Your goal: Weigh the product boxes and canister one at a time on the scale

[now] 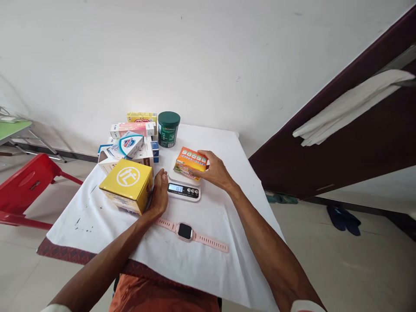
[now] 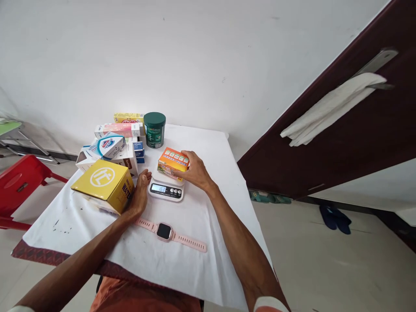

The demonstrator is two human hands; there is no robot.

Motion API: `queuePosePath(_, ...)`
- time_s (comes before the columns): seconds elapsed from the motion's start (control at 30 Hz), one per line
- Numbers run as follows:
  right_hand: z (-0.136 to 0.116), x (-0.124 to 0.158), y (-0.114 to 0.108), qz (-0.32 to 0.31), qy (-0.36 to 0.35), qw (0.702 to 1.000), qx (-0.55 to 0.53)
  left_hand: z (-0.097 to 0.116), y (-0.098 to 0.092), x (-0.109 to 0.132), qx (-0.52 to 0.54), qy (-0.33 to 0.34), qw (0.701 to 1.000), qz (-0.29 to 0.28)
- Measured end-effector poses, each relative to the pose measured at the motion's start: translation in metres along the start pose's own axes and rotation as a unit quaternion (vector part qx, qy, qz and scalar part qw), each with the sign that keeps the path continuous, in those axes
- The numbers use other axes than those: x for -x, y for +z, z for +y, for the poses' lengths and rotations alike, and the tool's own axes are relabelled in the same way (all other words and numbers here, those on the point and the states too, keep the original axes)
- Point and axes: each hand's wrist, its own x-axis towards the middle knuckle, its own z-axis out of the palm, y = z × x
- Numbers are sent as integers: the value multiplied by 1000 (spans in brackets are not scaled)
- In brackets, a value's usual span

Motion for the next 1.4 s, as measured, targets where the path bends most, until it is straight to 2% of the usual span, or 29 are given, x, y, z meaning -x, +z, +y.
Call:
queuePosePath(0.1, 22, -22, -14, 81, 23, 996, -20, -2, 1, 0, 17, -21, 1000, 5)
queuePosePath(0.2, 61, -66, -36, 163, 44, 986, 7, -4, 2, 0, 20, -22, 1000, 7)
queuePosePath(0.3, 103, -117, -57, 207, 118, 971, 21, -5, 3, 0, 30, -24, 999, 0)
queuePosePath(0.4, 134, -154, -68, 235, 195, 951, 56, -4, 4, 1, 53, -25, 998, 0)
queuePosePath(0.5, 152, -171, -65, 243, 252, 932, 96, -2, 5, 3, 63, -31, 998, 1)
queuePosePath(0.7, 169, -172, -56, 211, 282, 926, 134, 10, 5, 6, 42, -33, 999, 1)
queuePosePath(0.8, 155, -175, -53, 189, 284, 929, 144, 15, 5, 6, 30, -25, 999, 12)
queuePosePath(0.87, 131, -179, -44, 177, 221, 949, 142, 17, 6, 6, 30, -20, 999, 17)
queuePosePath(0.93, 100, -185, -24, 142, 125, 976, 105, 16, 7, 5, 33, -15, 999, 21)
queuePosePath(0.97, 83, -188, -10, 105, 89, 989, 61, 16, 7, 5, 33, -12, 999, 21)
queuePosePath(1.0, 66, -191, 5, 65, 64, 996, 9, 15, 7, 5, 32, -10, 999, 22)
queuePosePath(1.07, 36, -196, 38, 33, 40, 997, -64, 14, 7, 4, 31, -8, 999, 25)
queuePosePath(1.13, 14, -201, 67, 38, 30, 996, -78, 14, 6, 4, 31, -11, 999, 24)
queuePosePath(1.23, -1, -204, 96, 72, 38, 994, -76, 15, 6, 4, 16, -10, 1000, 17)
queuePosePath(1.4, -1, -199, 114, 135, 45, 988, -63, 15, 7, 2, -8, 5, 1000, 21)
